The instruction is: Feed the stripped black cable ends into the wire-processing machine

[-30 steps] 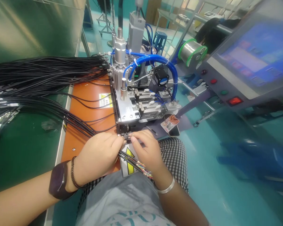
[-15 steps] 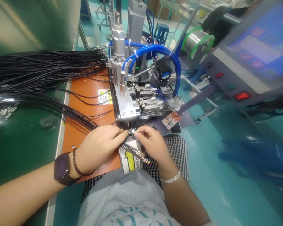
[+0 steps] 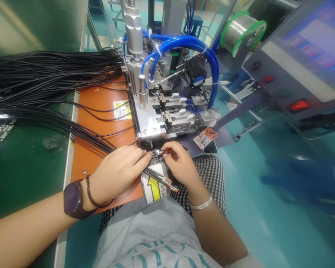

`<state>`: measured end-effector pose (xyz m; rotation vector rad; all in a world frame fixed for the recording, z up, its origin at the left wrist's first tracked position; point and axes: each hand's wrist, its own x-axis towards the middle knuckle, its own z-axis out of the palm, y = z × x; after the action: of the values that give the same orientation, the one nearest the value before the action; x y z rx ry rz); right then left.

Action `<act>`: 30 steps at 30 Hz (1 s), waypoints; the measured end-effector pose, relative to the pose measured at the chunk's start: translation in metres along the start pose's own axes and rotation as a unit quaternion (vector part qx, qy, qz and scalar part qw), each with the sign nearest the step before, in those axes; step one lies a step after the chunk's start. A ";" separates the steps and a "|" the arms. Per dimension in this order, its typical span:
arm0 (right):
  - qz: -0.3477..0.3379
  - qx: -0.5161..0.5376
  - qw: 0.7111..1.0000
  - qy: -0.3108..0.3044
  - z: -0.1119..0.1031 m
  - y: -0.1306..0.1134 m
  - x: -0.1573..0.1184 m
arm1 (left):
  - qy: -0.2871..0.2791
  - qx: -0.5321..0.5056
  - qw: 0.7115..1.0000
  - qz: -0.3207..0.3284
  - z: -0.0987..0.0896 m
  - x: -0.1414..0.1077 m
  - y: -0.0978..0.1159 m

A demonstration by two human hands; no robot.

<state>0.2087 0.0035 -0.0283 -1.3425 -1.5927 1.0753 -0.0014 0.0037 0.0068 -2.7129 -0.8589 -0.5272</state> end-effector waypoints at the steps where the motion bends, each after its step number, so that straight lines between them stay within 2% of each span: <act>1: 0.004 -0.028 1.000 0.008 -0.002 0.000 -0.001 | 0.002 -0.001 1.000 -0.003 0.000 0.000 0.000; 5: 0.040 -0.038 0.998 -0.001 -0.006 -0.001 -0.003 | -0.001 -0.017 1.000 -0.015 0.001 -0.002 0.000; 8: 0.045 -0.001 0.999 -0.024 -0.005 -0.002 -0.004 | -0.012 -0.018 1.000 -0.021 0.000 -0.002 0.000; 14: 0.131 0.102 0.986 -0.008 0.002 -0.004 -0.003 | -0.036 0.010 0.999 -0.014 -0.001 0.000 0.002; 19: 0.141 0.153 0.978 0.011 0.007 -0.003 -0.001 | -0.040 0.011 0.999 -0.011 -0.003 0.002 0.002; 30: 0.162 0.176 0.970 0.030 0.015 0.002 0.001 | -0.042 0.012 0.999 -0.005 -0.004 0.003 0.004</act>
<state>0.1947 0.0030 -0.0349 -1.3981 -1.0925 1.4235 0.0025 0.0010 0.0109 -2.7265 -0.8939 -0.4058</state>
